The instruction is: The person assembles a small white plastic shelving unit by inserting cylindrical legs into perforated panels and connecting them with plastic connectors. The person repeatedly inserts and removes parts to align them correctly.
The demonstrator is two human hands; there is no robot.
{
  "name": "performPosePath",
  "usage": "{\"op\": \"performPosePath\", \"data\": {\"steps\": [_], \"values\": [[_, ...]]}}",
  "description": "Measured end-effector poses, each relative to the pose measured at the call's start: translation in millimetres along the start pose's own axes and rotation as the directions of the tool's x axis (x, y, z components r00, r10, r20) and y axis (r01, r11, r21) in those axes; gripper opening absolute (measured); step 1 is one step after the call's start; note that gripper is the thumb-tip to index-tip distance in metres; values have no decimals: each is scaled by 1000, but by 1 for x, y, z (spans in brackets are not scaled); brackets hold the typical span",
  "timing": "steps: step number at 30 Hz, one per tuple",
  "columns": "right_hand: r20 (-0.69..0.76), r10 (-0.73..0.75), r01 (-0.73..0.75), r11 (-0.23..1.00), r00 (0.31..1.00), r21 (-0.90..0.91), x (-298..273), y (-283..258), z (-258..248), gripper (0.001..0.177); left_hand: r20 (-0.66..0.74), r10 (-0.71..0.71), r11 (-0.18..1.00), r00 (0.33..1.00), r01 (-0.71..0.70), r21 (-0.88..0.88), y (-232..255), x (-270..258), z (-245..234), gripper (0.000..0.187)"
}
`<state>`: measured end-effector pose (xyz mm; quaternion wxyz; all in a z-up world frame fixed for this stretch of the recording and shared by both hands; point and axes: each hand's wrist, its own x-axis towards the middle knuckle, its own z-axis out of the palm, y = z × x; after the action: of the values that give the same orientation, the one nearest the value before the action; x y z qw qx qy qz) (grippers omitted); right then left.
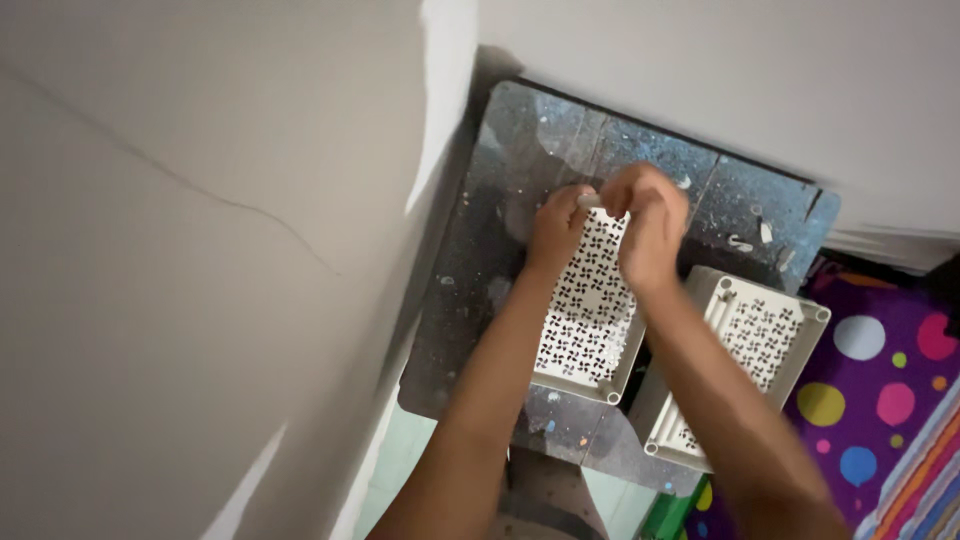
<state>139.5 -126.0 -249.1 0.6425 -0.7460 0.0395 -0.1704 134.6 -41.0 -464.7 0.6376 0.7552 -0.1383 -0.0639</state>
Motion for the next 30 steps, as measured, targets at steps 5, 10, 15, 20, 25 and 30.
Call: {"op": "performPosePath", "data": {"steps": [5, 10, 15, 20, 25, 30], "values": [[-484, -4, -2, 1000, 875, -12, -13, 13, 45, 36, 50, -129, 962, 990, 138, -237, -3, 0, 4, 25], [-370, -18, 71, 989, 929, 132, -13, 48, 27, 37, 10, -25, 999, 1000, 25, -24, -7, -4, 3, 26], [65, 25, -49, 918, 998, 393, -6, 42, -13, 36, 36, -111, 993, 993, 113, -43, -1, -5, 2, 24], [150, -37, 23, 995, 988, 96, 13, 7, -4, 38, 2, 46, 998, 999, -46, 48, 7, 4, -2, 21], [-313, 21, -38, 998, 949, -48, -9, -3, 30, 42, 37, -74, 996, 997, 76, -37, 0, 2, 1, 29], [-458, 76, 15, 981, 886, 193, -15, 37, 35, 49, 48, -72, 997, 996, 74, -30, -7, -3, 2, 27]]}}
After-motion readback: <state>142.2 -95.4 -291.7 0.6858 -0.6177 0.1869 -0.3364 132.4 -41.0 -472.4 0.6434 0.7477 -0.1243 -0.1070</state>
